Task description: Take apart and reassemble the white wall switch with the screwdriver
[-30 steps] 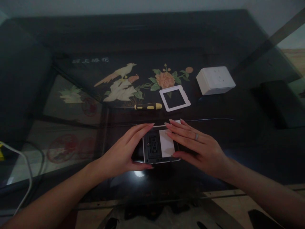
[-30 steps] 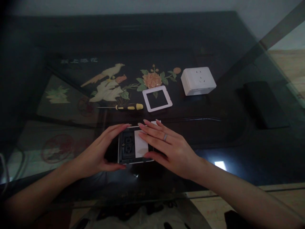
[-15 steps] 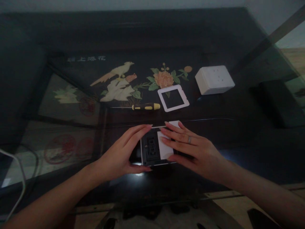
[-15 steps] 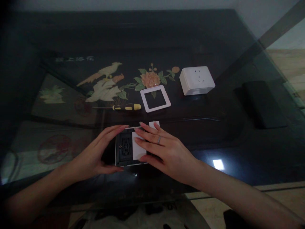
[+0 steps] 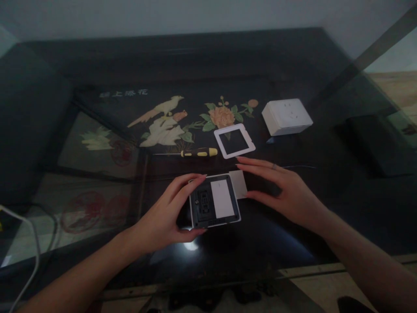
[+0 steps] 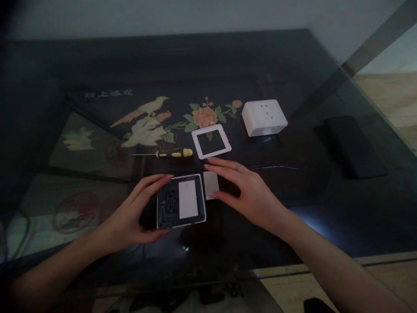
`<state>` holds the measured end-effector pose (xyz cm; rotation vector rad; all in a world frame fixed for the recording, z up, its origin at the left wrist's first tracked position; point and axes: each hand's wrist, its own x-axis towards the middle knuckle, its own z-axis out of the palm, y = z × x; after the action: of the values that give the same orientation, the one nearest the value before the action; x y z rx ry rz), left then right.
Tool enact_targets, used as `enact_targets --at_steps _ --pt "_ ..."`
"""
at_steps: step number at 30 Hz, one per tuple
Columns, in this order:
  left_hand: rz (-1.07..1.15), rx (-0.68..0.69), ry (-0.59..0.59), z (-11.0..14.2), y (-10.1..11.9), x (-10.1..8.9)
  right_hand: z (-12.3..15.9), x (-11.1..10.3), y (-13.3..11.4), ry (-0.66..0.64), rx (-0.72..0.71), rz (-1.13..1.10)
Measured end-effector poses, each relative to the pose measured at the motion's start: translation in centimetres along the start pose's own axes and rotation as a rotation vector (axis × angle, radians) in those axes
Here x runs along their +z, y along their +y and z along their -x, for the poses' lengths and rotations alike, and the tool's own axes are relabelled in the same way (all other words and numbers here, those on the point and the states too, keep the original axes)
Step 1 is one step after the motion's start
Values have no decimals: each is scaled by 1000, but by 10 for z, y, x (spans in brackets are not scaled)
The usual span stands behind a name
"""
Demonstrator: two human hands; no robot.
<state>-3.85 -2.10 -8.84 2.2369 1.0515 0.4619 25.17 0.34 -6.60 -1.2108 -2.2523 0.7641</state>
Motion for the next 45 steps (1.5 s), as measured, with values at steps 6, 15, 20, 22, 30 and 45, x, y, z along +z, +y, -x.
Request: enact_targets --at_steps 6,15,20,22,30,45 --pt "-24 -43 -43 -2 -2 -10 3 -3 17 -195 19 102" --pt "-197 -29 -101 -13 26 -34 4 1 17 -176 -37 154" --pt "-407 61 -41 -57 68 -11 6 -12 24 -34 33 204" --pt "-512 66 -54 -76 79 4 6 -16 25 41 49 234" --pt "-746 39 -90 -93 84 43 5 -19 24 98 84 237" --pt "-469 119 251 -30 51 -45 3 -19 6 156 -37 170"
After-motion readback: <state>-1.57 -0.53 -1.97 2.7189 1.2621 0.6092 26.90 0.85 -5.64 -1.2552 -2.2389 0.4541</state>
